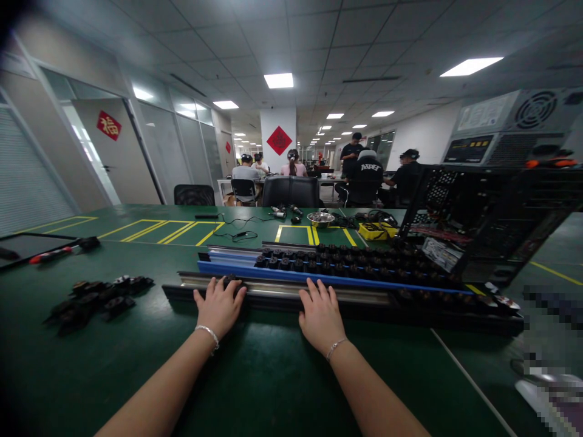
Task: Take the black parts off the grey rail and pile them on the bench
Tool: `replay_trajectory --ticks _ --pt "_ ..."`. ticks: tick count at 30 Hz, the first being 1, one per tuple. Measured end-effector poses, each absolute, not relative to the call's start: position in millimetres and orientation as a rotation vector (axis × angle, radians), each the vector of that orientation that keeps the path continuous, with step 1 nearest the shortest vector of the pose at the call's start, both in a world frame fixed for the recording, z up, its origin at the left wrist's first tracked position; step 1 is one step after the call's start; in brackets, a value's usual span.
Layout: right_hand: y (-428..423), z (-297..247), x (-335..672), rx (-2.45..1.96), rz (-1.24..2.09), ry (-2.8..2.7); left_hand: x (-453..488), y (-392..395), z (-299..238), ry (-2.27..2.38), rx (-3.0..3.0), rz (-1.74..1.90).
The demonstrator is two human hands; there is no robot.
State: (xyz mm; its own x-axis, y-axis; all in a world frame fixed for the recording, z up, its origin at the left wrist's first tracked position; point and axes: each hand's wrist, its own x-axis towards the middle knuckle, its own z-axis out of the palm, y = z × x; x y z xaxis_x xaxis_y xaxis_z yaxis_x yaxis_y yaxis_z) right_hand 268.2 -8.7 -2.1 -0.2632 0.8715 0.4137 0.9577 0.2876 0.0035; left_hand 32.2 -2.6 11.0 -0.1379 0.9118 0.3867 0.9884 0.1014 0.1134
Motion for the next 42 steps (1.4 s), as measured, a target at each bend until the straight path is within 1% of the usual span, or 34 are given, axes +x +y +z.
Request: replay_trajectory --ticks 18,42 --pt "-8.1 -3.6 269.3 -1.651 -0.37 -2.238 21.5 3.6 13.2 -2.239 -1.858 -0.636" --pt "-9.2 -1.7 268.8 -1.657 -0.354 -2.233 1.1 13.0 14.7 -2.384 -1.747 -0.6"
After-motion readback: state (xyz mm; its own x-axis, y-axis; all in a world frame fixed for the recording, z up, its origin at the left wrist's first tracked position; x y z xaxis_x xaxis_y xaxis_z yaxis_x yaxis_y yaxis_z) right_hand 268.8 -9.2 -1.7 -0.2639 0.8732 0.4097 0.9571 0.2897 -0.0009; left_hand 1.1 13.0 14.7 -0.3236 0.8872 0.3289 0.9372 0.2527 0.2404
